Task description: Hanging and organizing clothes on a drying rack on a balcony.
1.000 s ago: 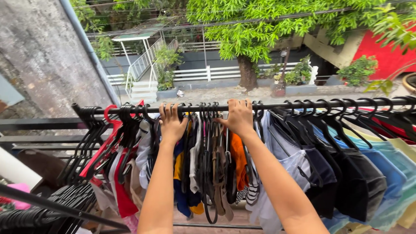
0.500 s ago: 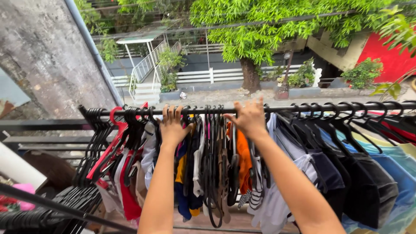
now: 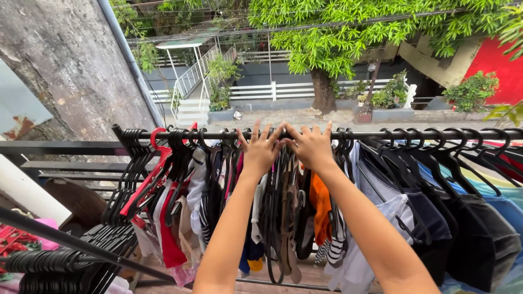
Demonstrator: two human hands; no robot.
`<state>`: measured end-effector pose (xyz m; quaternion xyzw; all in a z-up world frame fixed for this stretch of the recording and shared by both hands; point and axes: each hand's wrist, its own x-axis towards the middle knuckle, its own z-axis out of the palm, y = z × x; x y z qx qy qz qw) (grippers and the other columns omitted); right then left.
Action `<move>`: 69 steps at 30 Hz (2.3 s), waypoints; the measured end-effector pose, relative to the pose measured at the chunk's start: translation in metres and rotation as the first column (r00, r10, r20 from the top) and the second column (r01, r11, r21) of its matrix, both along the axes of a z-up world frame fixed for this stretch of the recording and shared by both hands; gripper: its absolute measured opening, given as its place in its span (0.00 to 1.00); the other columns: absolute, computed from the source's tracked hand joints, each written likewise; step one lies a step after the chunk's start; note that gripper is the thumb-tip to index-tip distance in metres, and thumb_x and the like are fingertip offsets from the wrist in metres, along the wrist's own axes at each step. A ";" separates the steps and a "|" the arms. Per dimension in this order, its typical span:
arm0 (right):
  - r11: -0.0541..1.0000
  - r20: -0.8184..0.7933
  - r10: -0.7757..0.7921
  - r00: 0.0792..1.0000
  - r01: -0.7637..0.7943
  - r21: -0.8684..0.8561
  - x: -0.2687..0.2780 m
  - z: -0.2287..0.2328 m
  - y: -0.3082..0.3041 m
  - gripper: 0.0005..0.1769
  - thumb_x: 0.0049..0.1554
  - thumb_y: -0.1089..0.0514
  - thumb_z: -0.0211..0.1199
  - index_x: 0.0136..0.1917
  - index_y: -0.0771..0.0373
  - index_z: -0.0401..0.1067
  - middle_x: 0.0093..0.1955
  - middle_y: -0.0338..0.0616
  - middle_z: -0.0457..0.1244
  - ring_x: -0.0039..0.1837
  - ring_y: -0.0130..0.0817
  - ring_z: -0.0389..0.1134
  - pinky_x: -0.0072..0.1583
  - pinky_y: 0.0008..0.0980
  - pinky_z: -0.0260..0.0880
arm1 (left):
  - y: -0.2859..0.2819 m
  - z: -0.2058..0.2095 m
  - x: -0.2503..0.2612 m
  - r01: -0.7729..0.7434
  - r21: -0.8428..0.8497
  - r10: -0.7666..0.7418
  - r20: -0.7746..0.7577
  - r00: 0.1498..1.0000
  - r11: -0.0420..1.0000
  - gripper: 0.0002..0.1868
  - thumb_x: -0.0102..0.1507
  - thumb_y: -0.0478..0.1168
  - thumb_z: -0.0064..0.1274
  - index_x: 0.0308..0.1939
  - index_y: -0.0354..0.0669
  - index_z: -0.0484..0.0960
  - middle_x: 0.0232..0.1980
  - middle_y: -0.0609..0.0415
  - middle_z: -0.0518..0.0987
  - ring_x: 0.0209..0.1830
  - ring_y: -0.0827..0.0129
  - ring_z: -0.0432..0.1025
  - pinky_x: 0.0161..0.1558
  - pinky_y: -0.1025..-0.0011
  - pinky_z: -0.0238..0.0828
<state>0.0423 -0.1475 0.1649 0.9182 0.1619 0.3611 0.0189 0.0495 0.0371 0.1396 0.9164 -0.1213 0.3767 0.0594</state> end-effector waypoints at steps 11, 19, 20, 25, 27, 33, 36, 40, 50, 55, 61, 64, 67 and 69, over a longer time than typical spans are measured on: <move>0.999 0.027 -0.010 1.000 0.009 0.054 -0.003 -0.009 -0.022 0.28 0.66 0.34 0.46 0.77 0.34 0.61 0.55 0.40 0.68 0.60 0.48 0.66 0.74 0.76 0.42 | 0.022 -0.008 0.015 0.123 -0.113 -0.119 0.040 0.992 0.986 0.34 0.67 0.71 0.36 0.68 0.57 0.70 0.66 0.57 0.78 0.74 0.60 0.64 0.75 0.37 0.32; 0.996 0.112 -0.033 0.993 0.023 0.091 0.008 -0.031 -0.095 0.45 0.62 0.20 0.37 0.84 0.37 0.37 0.81 0.51 0.50 0.79 0.56 0.48 0.72 0.68 0.32 | 0.018 -0.011 0.013 0.107 -0.122 -0.103 0.043 0.994 0.987 0.35 0.67 0.73 0.35 0.63 0.53 0.70 0.64 0.54 0.78 0.74 0.60 0.63 0.76 0.39 0.31; 0.985 0.016 0.027 1.000 -0.029 0.168 0.004 -0.032 -0.106 0.49 0.60 0.18 0.35 0.85 0.39 0.32 0.80 0.49 0.51 0.80 0.51 0.50 0.76 0.68 0.32 | 0.019 -0.016 0.015 0.099 -0.116 -0.096 0.034 0.995 0.988 0.35 0.67 0.74 0.34 0.63 0.53 0.69 0.64 0.54 0.78 0.74 0.59 0.62 0.76 0.39 0.29; 0.962 -0.140 0.063 0.988 -0.023 0.271 0.006 -0.030 -0.131 0.59 0.57 0.13 0.32 0.87 0.45 0.22 0.78 0.53 0.52 0.80 0.48 0.51 0.81 0.63 0.35 | 0.021 -0.016 0.023 0.075 -0.089 -0.076 -0.001 0.997 0.993 0.38 0.66 0.76 0.32 0.63 0.53 0.67 0.64 0.53 0.76 0.75 0.58 0.60 0.76 0.39 0.25; 0.988 -0.084 -0.001 0.996 0.014 0.155 0.001 -0.026 -0.133 0.55 0.56 0.14 0.32 0.85 0.39 0.22 0.81 0.50 0.50 0.81 0.47 0.50 0.77 0.72 0.29 | 0.021 -0.014 0.021 0.083 -0.109 -0.087 -0.034 0.996 0.991 0.38 0.66 0.76 0.31 0.63 0.53 0.66 0.65 0.53 0.75 0.76 0.59 0.59 0.77 0.39 0.23; 0.992 -0.029 -0.079 0.996 0.082 0.092 0.002 -0.026 -0.135 0.55 0.55 0.13 0.32 0.85 0.35 0.23 0.83 0.55 0.44 0.81 0.57 0.47 0.75 0.74 0.28 | 0.021 -0.009 0.014 0.071 -0.131 -0.082 -0.076 0.994 0.989 0.38 0.66 0.76 0.31 0.64 0.54 0.66 0.66 0.55 0.74 0.77 0.61 0.57 0.78 0.40 0.22; 0.985 -0.011 -0.171 0.985 0.170 -0.036 0.000 -0.024 -0.132 0.52 0.56 0.13 0.32 0.84 0.30 0.26 0.84 0.50 0.44 0.79 0.59 0.48 0.71 0.78 0.28 | 0.022 -0.014 0.025 0.067 -0.122 -0.074 -0.057 0.996 0.990 0.38 0.66 0.76 0.31 0.64 0.53 0.66 0.67 0.53 0.73 0.77 0.60 0.56 0.77 0.40 0.20; 0.995 -0.001 -0.097 0.995 0.097 0.029 -0.004 -0.025 -0.138 0.49 0.57 0.16 0.34 0.84 0.30 0.32 0.83 0.47 0.46 0.78 0.58 0.50 0.72 0.80 0.29 | 0.022 -0.016 0.026 0.059 -0.105 -0.065 -0.055 0.996 0.993 0.38 0.67 0.76 0.31 0.64 0.53 0.66 0.67 0.51 0.72 0.77 0.59 0.55 0.76 0.39 0.19; 0.999 0.149 0.032 0.988 -0.038 0.034 -0.010 -0.044 -0.155 0.36 0.66 0.35 0.48 0.82 0.49 0.54 0.79 0.56 0.52 0.82 0.51 0.50 0.79 0.60 0.43 | 0.023 -0.016 0.022 0.049 -0.100 -0.057 -0.076 0.995 0.994 0.39 0.66 0.77 0.29 0.66 0.53 0.65 0.68 0.52 0.71 0.78 0.61 0.53 0.76 0.40 0.16; 0.996 0.125 0.054 0.991 -0.062 0.061 -0.008 -0.043 -0.156 0.40 0.66 0.32 0.46 0.82 0.57 0.54 0.77 0.57 0.55 0.81 0.52 0.52 0.78 0.59 0.44 | 0.022 -0.014 0.021 0.050 -0.098 -0.060 -0.107 0.992 0.994 0.39 0.66 0.77 0.29 0.66 0.53 0.64 0.68 0.53 0.72 0.79 0.61 0.53 0.77 0.40 0.16; 1.000 0.194 -0.017 0.981 0.016 0.008 -0.015 -0.041 -0.154 0.41 0.65 0.27 0.43 0.80 0.53 0.55 0.79 0.54 0.54 0.83 0.54 0.45 0.80 0.59 0.34 | 0.023 -0.013 0.021 0.054 -0.112 -0.068 -0.123 0.990 0.992 0.40 0.66 0.77 0.28 0.66 0.54 0.64 0.69 0.53 0.71 0.79 0.62 0.52 0.77 0.41 0.15; 0.981 0.235 -0.186 0.954 0.195 -0.015 -0.019 -0.045 -0.155 0.36 0.63 0.25 0.43 0.79 0.37 0.56 0.80 0.52 0.53 0.83 0.51 0.43 0.78 0.61 0.26 | 0.023 -0.013 0.022 0.056 -0.106 -0.068 -0.115 0.991 0.993 0.40 0.66 0.77 0.28 0.66 0.54 0.64 0.69 0.52 0.71 0.79 0.61 0.52 0.76 0.40 0.15; 0.994 0.150 -0.101 0.983 0.092 0.064 -0.021 -0.044 -0.160 0.38 0.64 0.26 0.42 0.82 0.39 0.55 0.80 0.44 0.54 0.83 0.52 0.45 0.79 0.66 0.23 | 0.022 -0.012 0.022 0.057 -0.113 -0.070 -0.117 0.991 0.992 0.40 0.66 0.77 0.28 0.66 0.54 0.64 0.69 0.52 0.71 0.79 0.61 0.51 0.76 0.41 0.15; 0.993 0.108 -0.117 0.987 0.114 0.027 -0.022 -0.042 -0.162 0.38 0.64 0.26 0.41 0.82 0.39 0.54 0.80 0.40 0.54 0.82 0.50 0.48 0.79 0.65 0.23 | 0.022 -0.011 0.020 0.054 -0.120 -0.071 -0.135 0.988 0.991 0.40 0.66 0.77 0.28 0.67 0.54 0.64 0.69 0.53 0.71 0.79 0.62 0.51 0.77 0.41 0.15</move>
